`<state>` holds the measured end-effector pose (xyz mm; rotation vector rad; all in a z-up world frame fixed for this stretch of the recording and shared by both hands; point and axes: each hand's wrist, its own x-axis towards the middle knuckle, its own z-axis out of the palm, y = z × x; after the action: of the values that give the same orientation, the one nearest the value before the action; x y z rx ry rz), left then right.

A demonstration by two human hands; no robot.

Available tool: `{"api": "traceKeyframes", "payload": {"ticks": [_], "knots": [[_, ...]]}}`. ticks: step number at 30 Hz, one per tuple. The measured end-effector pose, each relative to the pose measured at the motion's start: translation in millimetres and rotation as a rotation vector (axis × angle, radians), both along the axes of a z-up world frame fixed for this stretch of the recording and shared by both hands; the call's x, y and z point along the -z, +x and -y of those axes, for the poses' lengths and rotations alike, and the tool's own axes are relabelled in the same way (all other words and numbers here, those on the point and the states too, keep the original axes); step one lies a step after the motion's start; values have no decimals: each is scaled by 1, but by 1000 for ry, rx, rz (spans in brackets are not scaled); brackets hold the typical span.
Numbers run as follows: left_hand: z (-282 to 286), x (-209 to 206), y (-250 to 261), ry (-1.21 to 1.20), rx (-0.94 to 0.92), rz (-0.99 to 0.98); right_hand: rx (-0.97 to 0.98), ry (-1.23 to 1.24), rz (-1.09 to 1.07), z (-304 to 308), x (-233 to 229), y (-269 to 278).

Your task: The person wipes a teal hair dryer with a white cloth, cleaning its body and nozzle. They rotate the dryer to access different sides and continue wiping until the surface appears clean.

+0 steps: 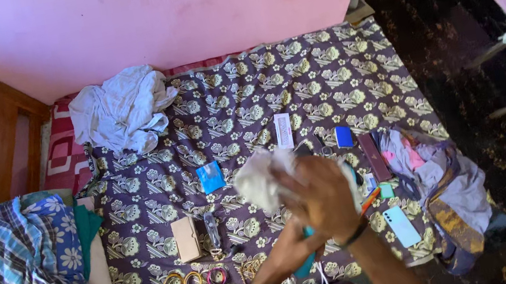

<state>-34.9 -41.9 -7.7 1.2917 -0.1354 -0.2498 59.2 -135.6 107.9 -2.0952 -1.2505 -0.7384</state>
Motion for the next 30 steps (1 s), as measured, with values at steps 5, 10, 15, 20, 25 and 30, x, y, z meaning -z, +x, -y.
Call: {"api": "traceKeyframes", "payload": {"ticks": [5, 10, 15, 20, 25, 30], "knots": [[-17, -40, 0, 6, -32, -292, 280, 220, -718, 42, 32, 32], [-11, -39, 7, -96, 6, -286, 324, 181, -405, 32, 47, 14], [-6, -10, 9, -6, -25, -199, -87, -83, -23, 25, 38, 13], [-18, -25, 0, -119, -10, -343, -106, -209, -387, 63, 50, 55], [-14, -31, 3, 87, -5, -272, -14, -241, -793, 40, 47, 54], [-12, -9, 9, 262, 77, -75, -175, -150, -377, 12, 35, 31]]}}
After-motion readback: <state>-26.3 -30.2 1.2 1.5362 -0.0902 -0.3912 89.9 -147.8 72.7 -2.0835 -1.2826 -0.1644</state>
